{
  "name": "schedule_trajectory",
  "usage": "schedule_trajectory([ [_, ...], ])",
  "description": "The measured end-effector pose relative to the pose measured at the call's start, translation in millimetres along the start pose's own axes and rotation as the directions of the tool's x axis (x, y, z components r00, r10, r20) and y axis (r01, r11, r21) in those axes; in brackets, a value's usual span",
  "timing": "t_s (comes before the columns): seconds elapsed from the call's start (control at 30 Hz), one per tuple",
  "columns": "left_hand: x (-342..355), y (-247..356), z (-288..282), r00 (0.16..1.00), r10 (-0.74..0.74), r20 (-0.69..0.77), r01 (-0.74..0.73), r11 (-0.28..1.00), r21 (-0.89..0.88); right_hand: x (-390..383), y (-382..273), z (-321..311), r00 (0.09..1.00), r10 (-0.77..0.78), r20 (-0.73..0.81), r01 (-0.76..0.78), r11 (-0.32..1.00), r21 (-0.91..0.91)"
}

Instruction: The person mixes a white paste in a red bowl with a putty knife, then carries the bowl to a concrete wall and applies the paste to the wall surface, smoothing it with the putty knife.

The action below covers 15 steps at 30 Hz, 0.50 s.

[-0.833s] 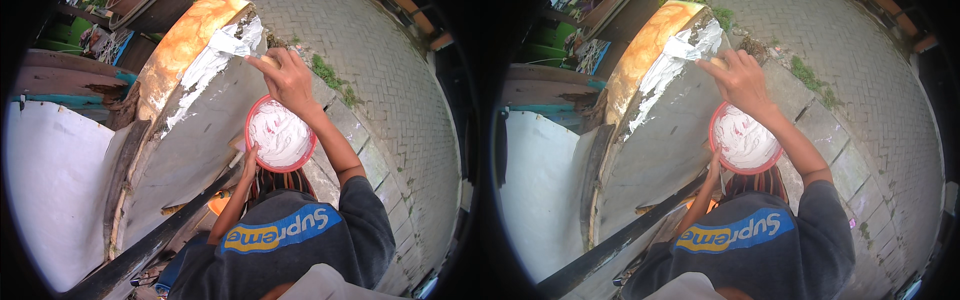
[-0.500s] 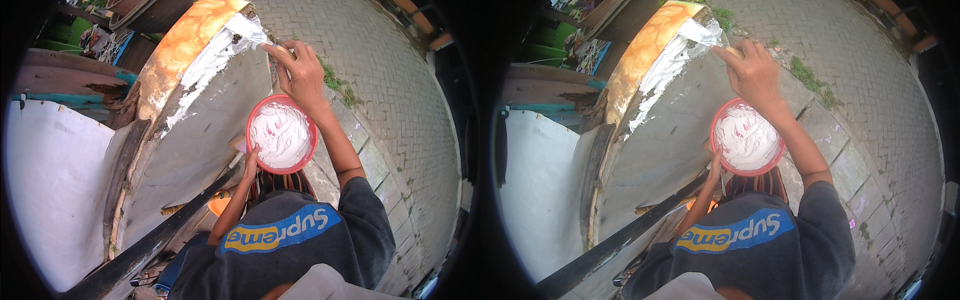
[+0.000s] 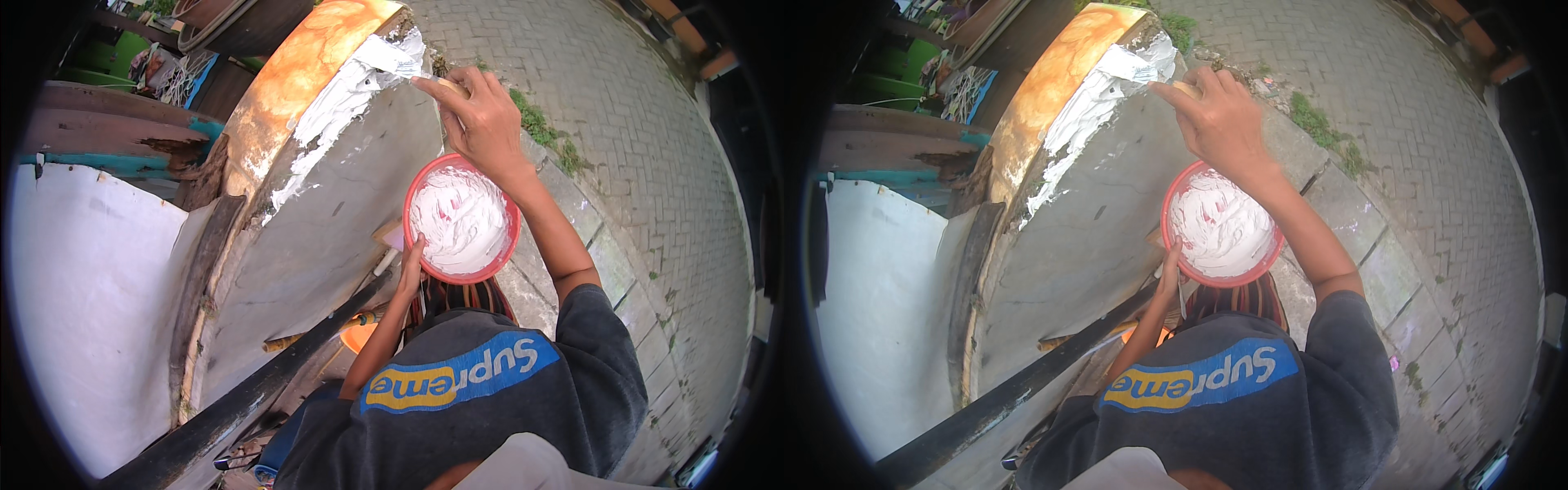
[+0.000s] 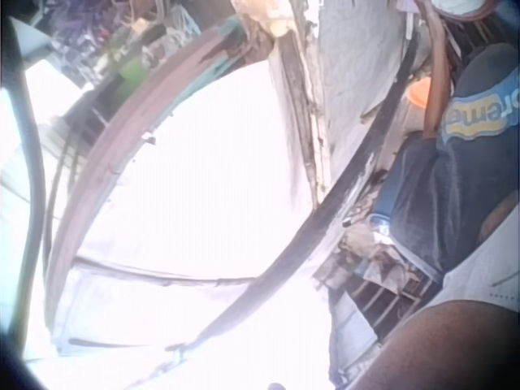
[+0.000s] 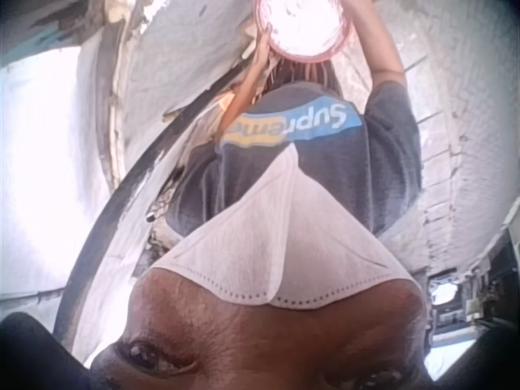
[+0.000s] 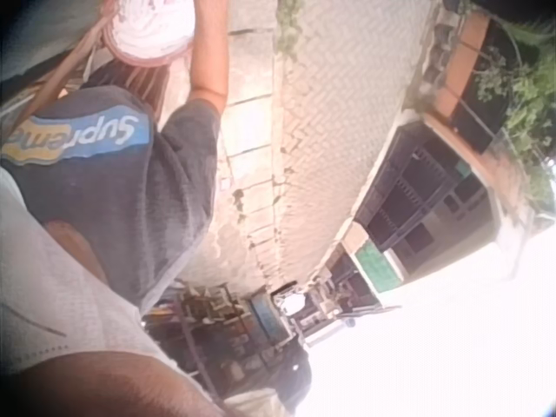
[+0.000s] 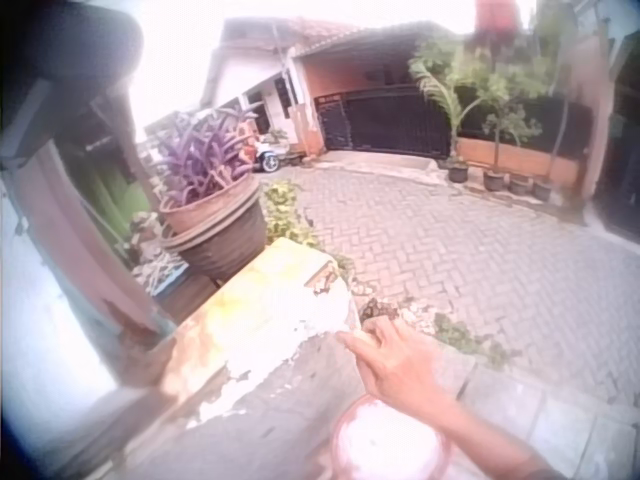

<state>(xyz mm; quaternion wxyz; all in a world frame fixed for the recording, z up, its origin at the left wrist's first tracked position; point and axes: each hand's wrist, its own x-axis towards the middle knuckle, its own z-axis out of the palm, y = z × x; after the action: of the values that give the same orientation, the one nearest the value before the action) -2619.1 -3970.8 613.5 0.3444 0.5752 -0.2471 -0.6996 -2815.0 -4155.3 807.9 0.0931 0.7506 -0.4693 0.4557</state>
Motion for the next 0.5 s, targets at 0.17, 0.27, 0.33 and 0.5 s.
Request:
schedule_trajectory([
  [0.17,1,-1,2,1.0,0.017,-0.002,-0.017,1.0,-0.025,6,18,2,0.999,0.033,-0.023,-0.034,0.999,-0.034],
  [0.27,-2,1,2,1.0,0.014,-0.014,-0.014,1.0,-0.026,7,30,7,0.995,0.097,-0.026,-0.093,0.989,0.115],
  [0.33,-4,4,5,1.0,-0.003,-0.03,0.002,1.0,-0.03,4,36,11,0.989,0.147,-0.004,-0.138,0.938,0.319],
  [0.5,10,-15,-4,1.0,-0.005,-0.01,0.005,1.0,0.027,-18,39,52,0.981,0.193,-0.02,-0.151,0.825,0.545],
])
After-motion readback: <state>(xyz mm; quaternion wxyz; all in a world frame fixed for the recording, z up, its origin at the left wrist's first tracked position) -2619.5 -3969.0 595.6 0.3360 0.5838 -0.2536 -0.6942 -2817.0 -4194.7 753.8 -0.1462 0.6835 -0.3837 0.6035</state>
